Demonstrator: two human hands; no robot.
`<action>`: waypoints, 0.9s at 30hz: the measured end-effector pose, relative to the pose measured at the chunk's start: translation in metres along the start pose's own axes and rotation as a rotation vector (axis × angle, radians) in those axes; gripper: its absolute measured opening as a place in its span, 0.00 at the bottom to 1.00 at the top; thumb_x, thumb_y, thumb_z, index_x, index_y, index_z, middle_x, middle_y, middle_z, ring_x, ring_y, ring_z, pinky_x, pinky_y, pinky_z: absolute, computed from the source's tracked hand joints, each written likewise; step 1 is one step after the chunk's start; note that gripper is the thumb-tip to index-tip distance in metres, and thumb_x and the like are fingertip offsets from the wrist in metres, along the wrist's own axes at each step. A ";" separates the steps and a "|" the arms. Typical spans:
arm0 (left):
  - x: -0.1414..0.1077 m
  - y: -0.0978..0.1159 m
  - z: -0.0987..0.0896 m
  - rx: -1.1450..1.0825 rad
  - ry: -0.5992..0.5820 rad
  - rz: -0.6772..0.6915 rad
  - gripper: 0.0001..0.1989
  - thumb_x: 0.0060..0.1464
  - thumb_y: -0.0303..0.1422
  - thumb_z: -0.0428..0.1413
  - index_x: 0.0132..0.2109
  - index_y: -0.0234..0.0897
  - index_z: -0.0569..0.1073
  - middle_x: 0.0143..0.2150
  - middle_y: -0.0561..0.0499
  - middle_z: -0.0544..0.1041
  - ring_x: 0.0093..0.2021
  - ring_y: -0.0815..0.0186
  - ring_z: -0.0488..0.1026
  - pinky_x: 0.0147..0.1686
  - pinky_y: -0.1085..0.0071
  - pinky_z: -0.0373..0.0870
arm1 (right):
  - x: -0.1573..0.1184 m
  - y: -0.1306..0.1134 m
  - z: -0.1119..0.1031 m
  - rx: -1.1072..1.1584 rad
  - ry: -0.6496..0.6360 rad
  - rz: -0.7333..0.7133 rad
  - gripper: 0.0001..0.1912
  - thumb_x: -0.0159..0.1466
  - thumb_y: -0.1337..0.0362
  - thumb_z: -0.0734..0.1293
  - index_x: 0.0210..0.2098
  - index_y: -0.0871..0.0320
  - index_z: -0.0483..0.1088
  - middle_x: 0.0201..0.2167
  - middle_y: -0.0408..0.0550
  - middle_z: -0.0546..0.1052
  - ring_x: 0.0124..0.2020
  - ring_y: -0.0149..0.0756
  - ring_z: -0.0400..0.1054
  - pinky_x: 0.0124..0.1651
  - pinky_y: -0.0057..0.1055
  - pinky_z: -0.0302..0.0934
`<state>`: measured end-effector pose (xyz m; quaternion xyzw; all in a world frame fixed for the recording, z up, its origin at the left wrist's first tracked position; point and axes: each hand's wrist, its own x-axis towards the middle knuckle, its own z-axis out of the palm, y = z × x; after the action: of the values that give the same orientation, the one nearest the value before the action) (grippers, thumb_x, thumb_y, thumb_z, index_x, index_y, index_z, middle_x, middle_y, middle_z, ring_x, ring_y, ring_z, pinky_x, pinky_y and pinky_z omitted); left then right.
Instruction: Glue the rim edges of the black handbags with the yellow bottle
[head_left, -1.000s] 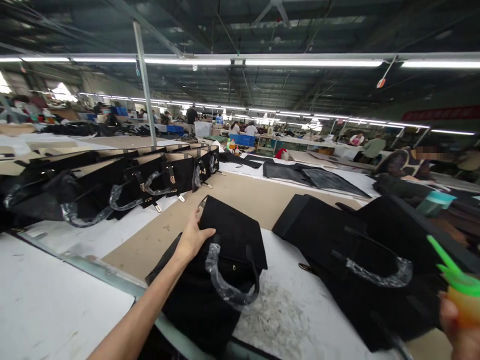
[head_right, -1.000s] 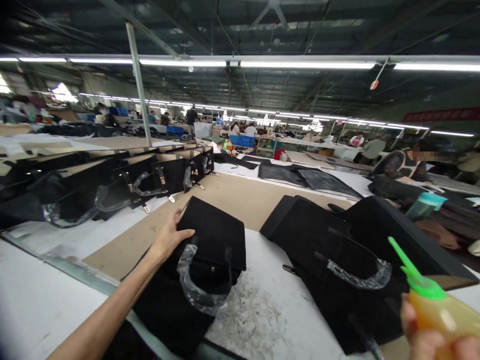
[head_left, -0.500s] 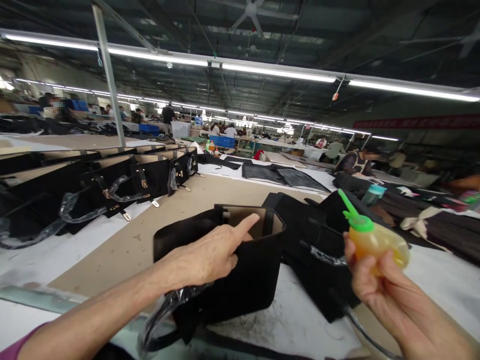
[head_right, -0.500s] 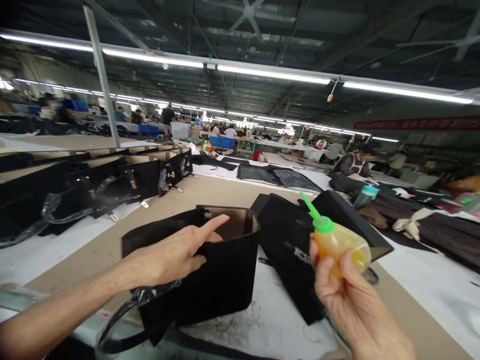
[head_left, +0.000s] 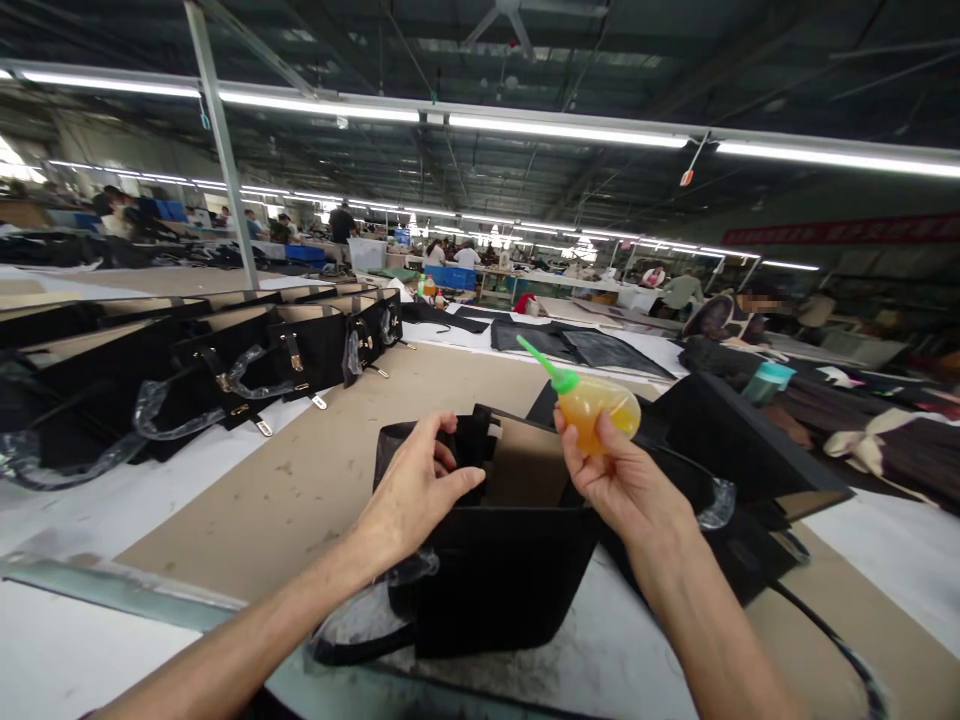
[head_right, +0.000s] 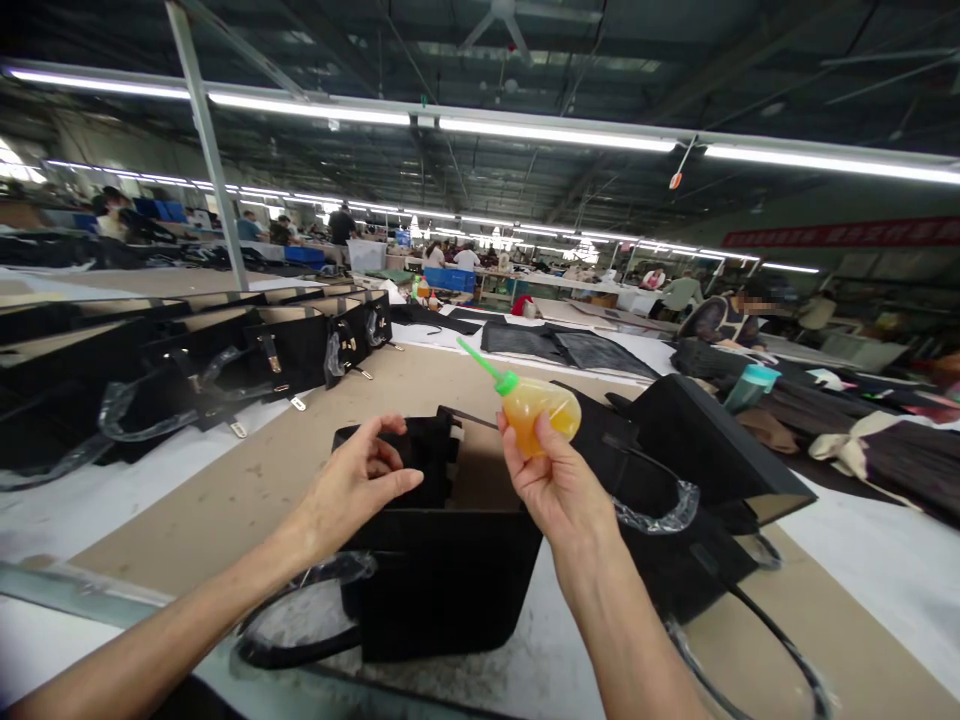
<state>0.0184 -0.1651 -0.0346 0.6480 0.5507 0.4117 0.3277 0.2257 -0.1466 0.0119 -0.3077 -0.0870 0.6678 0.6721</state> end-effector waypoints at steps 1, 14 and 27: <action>0.011 -0.001 -0.001 0.089 0.005 -0.030 0.32 0.49 0.40 0.59 0.58 0.37 0.58 0.41 0.49 0.70 0.36 0.63 0.70 0.36 0.67 0.67 | 0.004 0.002 -0.001 -0.016 0.000 0.002 0.10 0.70 0.72 0.58 0.47 0.60 0.68 0.36 0.52 0.78 0.35 0.39 0.76 0.30 0.25 0.73; 0.095 -0.063 0.062 0.534 -0.159 -0.281 0.45 0.39 0.54 0.62 0.57 0.26 0.61 0.58 0.31 0.67 0.57 0.42 0.66 0.52 0.58 0.64 | -0.011 0.002 -0.007 -0.054 0.060 0.006 0.11 0.70 0.73 0.56 0.45 0.62 0.69 0.36 0.55 0.78 0.34 0.42 0.76 0.28 0.25 0.72; 0.089 -0.074 0.059 0.289 -0.078 -0.019 0.17 0.59 0.30 0.47 0.54 0.29 0.64 0.48 0.40 0.74 0.50 0.59 0.72 0.49 0.70 0.66 | -0.013 -0.021 -0.011 -0.158 0.055 -0.148 0.15 0.68 0.76 0.56 0.47 0.62 0.70 0.36 0.55 0.79 0.32 0.42 0.77 0.29 0.30 0.73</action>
<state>0.0427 -0.0628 -0.1104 0.6987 0.5972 0.2995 0.2559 0.2483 -0.1611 0.0180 -0.3707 -0.1436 0.5988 0.6953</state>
